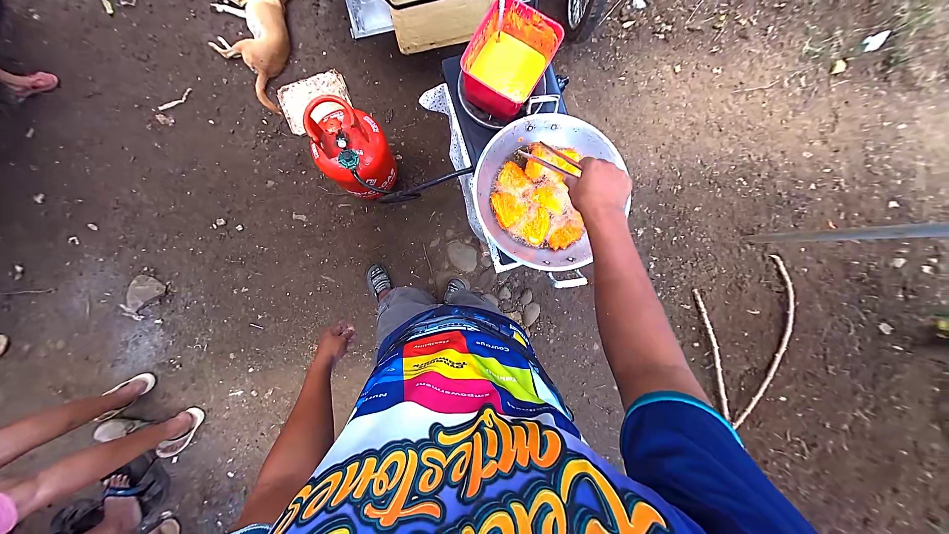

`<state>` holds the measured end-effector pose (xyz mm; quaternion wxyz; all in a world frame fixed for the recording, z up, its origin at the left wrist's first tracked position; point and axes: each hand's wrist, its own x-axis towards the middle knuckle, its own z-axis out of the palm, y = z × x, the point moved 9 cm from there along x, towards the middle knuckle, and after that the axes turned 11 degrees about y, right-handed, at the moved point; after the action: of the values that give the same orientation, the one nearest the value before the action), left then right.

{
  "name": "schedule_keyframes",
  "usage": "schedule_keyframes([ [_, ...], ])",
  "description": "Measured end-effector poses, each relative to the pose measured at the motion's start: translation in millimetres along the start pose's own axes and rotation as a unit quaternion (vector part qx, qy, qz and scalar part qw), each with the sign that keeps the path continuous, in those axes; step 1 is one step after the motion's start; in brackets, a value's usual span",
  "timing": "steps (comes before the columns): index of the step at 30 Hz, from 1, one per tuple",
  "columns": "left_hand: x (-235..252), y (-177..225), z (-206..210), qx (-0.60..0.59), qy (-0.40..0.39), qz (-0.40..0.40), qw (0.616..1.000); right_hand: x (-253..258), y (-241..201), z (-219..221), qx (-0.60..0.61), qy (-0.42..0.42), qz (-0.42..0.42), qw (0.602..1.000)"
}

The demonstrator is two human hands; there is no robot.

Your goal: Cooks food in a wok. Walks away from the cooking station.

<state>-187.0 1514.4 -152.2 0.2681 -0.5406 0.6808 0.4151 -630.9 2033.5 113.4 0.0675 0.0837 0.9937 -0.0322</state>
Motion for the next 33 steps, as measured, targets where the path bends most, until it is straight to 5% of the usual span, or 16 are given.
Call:
schedule_keyframes([
  [7, -5.0, -6.8, 0.6, -0.009, 0.0, -0.011, 1.0, 23.5, -12.0, -18.9, -0.039, 0.019, -0.129, 0.991],
  [16, -9.5, 3.5, 3.5, -0.023, 0.007, 0.003, 1.0, 24.7, -106.7, -24.0, -0.206, -0.009, -0.35, 0.914],
  [33, -38.7, -86.2, 25.8, -0.075, 0.011, -0.095, 0.993, 57.7, -136.3, -18.0, -0.301, -0.065, -0.251, 0.918],
])
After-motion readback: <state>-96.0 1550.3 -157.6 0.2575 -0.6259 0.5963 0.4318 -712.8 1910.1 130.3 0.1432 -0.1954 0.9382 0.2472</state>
